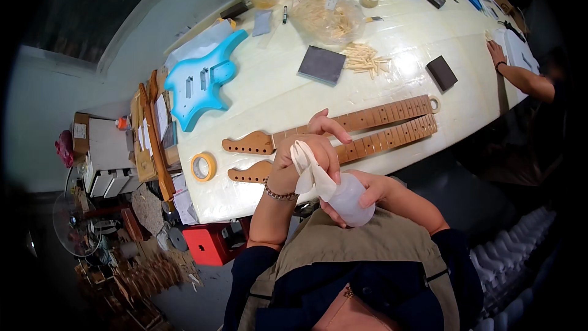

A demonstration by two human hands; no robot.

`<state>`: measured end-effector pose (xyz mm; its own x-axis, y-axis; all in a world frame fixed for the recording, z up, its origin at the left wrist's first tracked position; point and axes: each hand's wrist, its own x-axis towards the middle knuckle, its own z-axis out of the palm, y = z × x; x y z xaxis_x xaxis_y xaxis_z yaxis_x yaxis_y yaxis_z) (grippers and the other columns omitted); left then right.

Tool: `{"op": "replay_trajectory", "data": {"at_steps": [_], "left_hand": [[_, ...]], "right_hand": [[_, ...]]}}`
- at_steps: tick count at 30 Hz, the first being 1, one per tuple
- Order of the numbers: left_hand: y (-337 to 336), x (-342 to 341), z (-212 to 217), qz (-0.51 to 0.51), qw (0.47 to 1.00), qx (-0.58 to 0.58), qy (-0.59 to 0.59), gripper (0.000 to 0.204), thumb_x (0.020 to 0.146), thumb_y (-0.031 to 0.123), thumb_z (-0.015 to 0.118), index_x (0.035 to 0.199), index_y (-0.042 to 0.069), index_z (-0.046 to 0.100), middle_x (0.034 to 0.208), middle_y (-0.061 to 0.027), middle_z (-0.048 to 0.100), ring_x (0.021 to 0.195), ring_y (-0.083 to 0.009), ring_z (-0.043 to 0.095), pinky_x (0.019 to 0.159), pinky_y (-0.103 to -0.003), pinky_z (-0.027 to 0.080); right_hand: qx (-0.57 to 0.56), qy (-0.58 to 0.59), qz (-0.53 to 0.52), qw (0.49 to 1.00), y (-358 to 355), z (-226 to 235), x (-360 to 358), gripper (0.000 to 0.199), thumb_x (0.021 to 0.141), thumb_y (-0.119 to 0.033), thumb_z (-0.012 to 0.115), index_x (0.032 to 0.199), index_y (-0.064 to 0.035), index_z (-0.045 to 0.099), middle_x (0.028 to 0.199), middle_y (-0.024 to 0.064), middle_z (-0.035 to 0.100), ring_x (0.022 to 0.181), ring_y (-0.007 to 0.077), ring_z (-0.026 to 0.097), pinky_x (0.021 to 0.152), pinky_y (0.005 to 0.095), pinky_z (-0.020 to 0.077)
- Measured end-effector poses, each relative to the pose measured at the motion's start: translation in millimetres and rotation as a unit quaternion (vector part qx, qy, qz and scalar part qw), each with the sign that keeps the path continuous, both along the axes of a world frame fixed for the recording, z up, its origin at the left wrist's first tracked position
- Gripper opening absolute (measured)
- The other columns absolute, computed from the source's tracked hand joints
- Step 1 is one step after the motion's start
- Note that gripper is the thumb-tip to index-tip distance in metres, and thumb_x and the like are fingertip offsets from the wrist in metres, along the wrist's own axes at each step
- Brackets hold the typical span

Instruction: The person retrieves guitar necks from a rack and places them on a workbench. They use a sanding block to smooth the fretboard and headstock, then apply a liquid finish from a squeeze bottle to the fretboard. The person wipes the applied finish with a cloth and continues to sand and inspect the necks.

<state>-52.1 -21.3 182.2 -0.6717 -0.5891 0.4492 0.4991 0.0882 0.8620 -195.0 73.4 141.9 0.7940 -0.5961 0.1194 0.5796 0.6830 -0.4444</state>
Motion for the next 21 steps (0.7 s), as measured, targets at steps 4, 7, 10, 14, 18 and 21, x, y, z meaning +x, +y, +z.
{"op": "replay_trajectory", "data": {"at_steps": [4,7,10,14,18,21], "left_hand": [[5.6,5.0,7.2,0.061,0.998,0.011,-0.007,0.025,0.087,0.022,0.048,0.066,0.011,0.055,0.063,-0.0019,0.06,0.097,-0.0244,0.05,0.099,-0.04,0.02],[9.0,5.8,10.1,0.115,0.992,0.041,-0.019,0.028,0.09,0.021,0.045,0.068,0.007,0.055,0.063,-0.0042,0.059,0.094,-0.0245,0.05,0.094,-0.038,0.028],[8.5,2.0,3.8,0.159,0.985,0.068,0.01,0.028,0.091,0.021,0.043,0.072,0.005,0.055,0.064,-0.0061,0.056,0.091,-0.0237,0.048,0.09,-0.037,0.032],[9.4,-2.4,1.5,0.148,0.98,0.111,0.075,0.026,0.09,0.022,0.045,0.072,0.006,0.053,0.064,-0.006,0.053,0.088,-0.0219,0.046,0.088,-0.035,0.032],[18.8,-1.6,5.2,0.116,0.976,0.169,0.066,0.024,0.088,0.023,0.049,0.07,0.007,0.051,0.063,-0.0047,0.052,0.088,-0.0208,0.045,0.084,-0.032,0.031],[17.7,-1.1,3.2,0.13,0.966,0.21,0.079,0.023,0.087,0.022,0.05,0.071,0.007,0.05,0.066,-0.0041,0.051,0.089,-0.0205,0.044,0.083,-0.031,0.031]], "right_hand": [[-0.081,0.208,-0.109,0.969,-1.1,12.5,-8.7,0.052,0.07,-0.024,0.07,0.11,0.0009,0.049,0.088,0.0082,0.058,0.078,0.0172,0.059,0.069,0.0307,0.0481],[-0.211,0.422,-0.264,0.841,-0.1,35.5,-4.8,0.048,0.071,-0.023,0.071,0.108,-0.0003,0.05,0.089,0.0088,0.059,0.08,0.02,0.06,0.068,0.0313,0.0481],[-0.377,0.666,-0.429,0.48,-2.7,35.6,7.0,0.051,0.067,-0.025,0.074,0.106,-0.0012,0.052,0.092,0.0115,0.058,0.082,0.0258,0.06,0.068,0.0317,0.0481],[-0.343,0.611,-0.393,0.595,-2.5,38.9,2.2,0.052,0.068,-0.026,0.074,0.107,-0.0013,0.051,0.095,0.012,0.058,0.083,0.0262,0.06,0.068,0.0316,0.0482],[-0.038,0.269,-0.093,0.958,1.8,29.3,-16.7,0.052,0.074,-0.029,0.071,0.111,0.0002,0.049,0.097,0.0072,0.057,0.084,0.0165,0.059,0.069,0.0291,0.0473],[-0.166,0.42,-0.221,0.864,4.5,33.3,-7.9,0.051,0.071,-0.025,0.072,0.11,-0.0004,0.049,0.097,0.0106,0.058,0.081,0.02,0.06,0.066,0.029,0.0478]]}}
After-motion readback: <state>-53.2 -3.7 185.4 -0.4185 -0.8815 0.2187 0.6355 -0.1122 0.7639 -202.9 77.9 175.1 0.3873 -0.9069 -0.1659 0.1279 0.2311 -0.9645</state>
